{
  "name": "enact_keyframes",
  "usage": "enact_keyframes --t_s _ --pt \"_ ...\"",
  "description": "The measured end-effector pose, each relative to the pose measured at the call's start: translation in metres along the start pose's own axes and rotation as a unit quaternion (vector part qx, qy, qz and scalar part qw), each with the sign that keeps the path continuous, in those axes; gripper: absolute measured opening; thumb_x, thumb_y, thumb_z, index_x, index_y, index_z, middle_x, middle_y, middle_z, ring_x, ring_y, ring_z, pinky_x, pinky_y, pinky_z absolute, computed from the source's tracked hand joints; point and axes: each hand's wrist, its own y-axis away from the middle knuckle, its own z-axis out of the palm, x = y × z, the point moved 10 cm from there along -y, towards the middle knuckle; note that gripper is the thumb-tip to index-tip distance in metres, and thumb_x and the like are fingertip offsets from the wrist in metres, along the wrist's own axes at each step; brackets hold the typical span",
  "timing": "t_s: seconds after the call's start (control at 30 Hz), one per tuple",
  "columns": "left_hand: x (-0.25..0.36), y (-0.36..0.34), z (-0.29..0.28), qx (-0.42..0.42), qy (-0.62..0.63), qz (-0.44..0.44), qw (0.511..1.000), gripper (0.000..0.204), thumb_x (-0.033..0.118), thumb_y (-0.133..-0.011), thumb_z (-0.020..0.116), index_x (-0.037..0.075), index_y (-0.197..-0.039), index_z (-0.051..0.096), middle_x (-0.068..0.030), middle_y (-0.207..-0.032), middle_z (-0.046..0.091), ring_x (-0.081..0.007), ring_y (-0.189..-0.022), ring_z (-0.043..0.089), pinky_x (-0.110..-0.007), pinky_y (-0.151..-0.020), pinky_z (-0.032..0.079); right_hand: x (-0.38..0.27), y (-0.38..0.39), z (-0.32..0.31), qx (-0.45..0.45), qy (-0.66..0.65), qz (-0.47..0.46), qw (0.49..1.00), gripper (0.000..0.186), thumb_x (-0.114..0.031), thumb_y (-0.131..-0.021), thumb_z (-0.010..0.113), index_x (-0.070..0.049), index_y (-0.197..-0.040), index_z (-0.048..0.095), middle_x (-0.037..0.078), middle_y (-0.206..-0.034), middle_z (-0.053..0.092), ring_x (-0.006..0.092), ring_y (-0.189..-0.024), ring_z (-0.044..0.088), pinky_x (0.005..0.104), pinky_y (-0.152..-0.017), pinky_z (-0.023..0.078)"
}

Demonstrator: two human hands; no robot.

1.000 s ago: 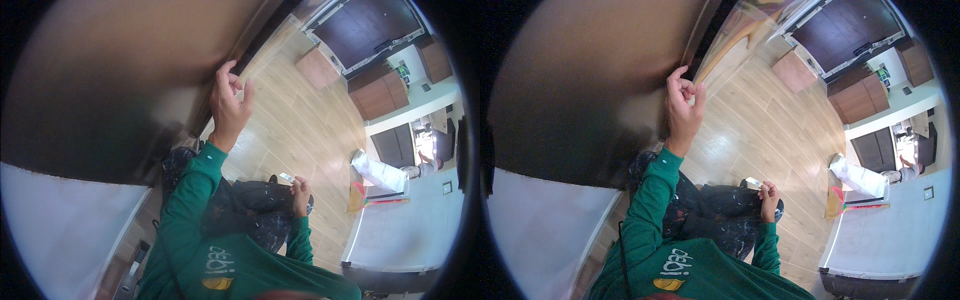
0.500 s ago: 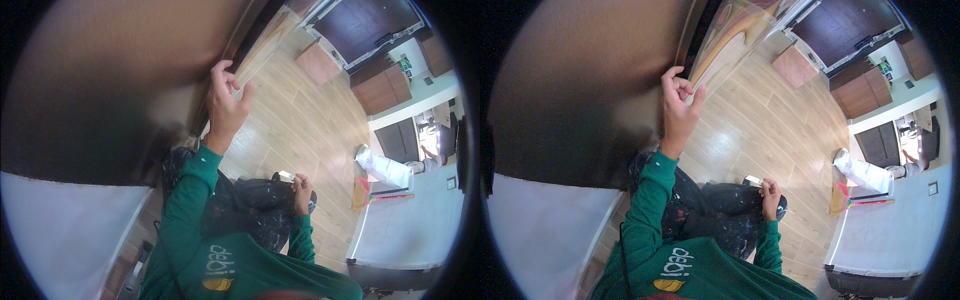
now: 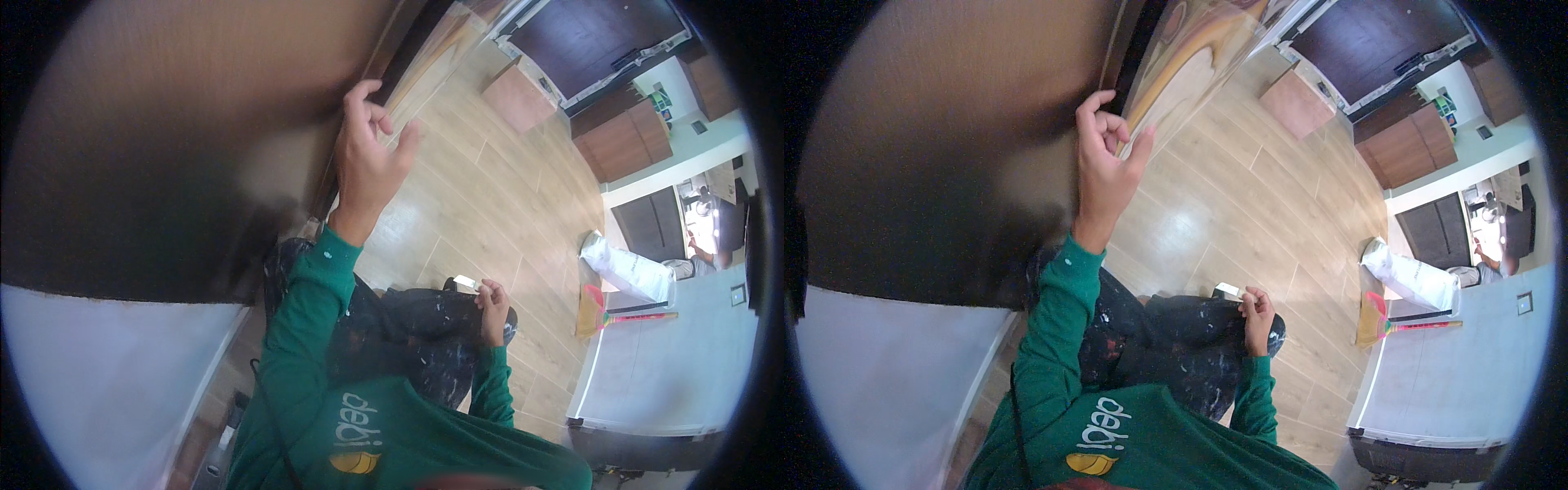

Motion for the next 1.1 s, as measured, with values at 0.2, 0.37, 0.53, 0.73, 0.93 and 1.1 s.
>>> enact_keyframes --t_s 0.2,0.37,0.53,0.73,0.93,1.1 --pt "-0.002 0.004 -0.001 -0.017 -0.019 -0.005 1.000 0.068 0.009 -0.086 0.080 0.002 -0.143 0.045 -0.0032 -0.083 0.050 -0.0153 -0.077 0.049 -0.032 -0.075 0.045 -0.002 0.001 0.001 0.003 -0.009 -0.018 1.000 0.024 -0.015 -0.102 0.068 -0.001 -0.121 0.066 -0.002 -0.080 0.065 0.0062 -0.069 0.058 0.0213 -0.062 0.044" --pt "-0.008 0.014 0.000 -0.023 -0.064 -0.001 0.998 0.074 0.009 -0.086 0.078 0.000 -0.150 0.042 -0.0046 -0.083 0.051 -0.0182 -0.078 0.052 -0.034 -0.077 0.047 0.003 0.000 -0.001 0.002 -0.017 -0.010 1.000 0.023 -0.013 -0.102 0.068 -0.001 -0.121 0.067 -0.002 -0.082 0.065 0.0061 -0.070 0.058 0.0215 -0.062 0.044" --pt "-0.002 0.037 -0.007 -0.035 -0.162 0.031 0.986 0.080 0.008 -0.088 0.077 -0.001 -0.158 0.038 -0.0023 -0.084 0.049 -0.0128 -0.076 0.047 -0.030 -0.073 0.045 0.008 0.002 -0.004 0.006 -0.019 -0.007 1.000 0.022 -0.014 -0.101 0.069 -0.002 -0.120 0.068 -0.002 -0.083 0.065 0.0064 -0.071 0.059 0.0214 -0.063 0.045" --pt "0.006 0.015 0.004 -0.068 -0.150 0.021 0.986 0.092 0.012 -0.085 0.076 0.001 -0.164 0.030 -0.0047 -0.073 0.044 -0.0205 -0.067 0.048 -0.037 -0.069 0.047 0.003 0.007 -0.003 0.013 -0.020 -0.015 1.000 0.022 -0.014 -0.101 0.068 -0.002 -0.119 0.068 -0.002 -0.082 0.064 0.0071 -0.072 0.059 0.0217 -0.065 0.045" --pt "0.003 0.024 -0.001 -0.118 -0.199 -0.048 0.972 0.091 0.006 -0.087 0.077 0.001 -0.164 0.029 0.0016 -0.069 0.039 -0.0102 -0.064 0.040 -0.026 -0.061 0.040 -0.002 0.008 -0.001 0.014 -0.003 -0.017 1.000 0.020 -0.012 -0.101 0.068 -0.002 -0.118 0.069 -0.001 -0.087 0.066 0.0075 -0.074 0.059 0.0233 -0.068 0.048" --pt "0.013 0.008 0.005 -0.113 -0.148 0.023 0.982 0.097 0.004 -0.087 0.075 0.004 -0.167 0.020 -0.0007 -0.066 0.040 -0.0128 -0.060 0.043 -0.029 -0.061 0.042 -0.004 0.010 0.001 0.001 -0.009 -0.038 0.999 0.021 -0.014 -0.102 0.068 -0.002 -0.119 0.068 -0.002 -0.085 0.063 0.0068 -0.074 0.057 0.0226 -0.069 0.047"
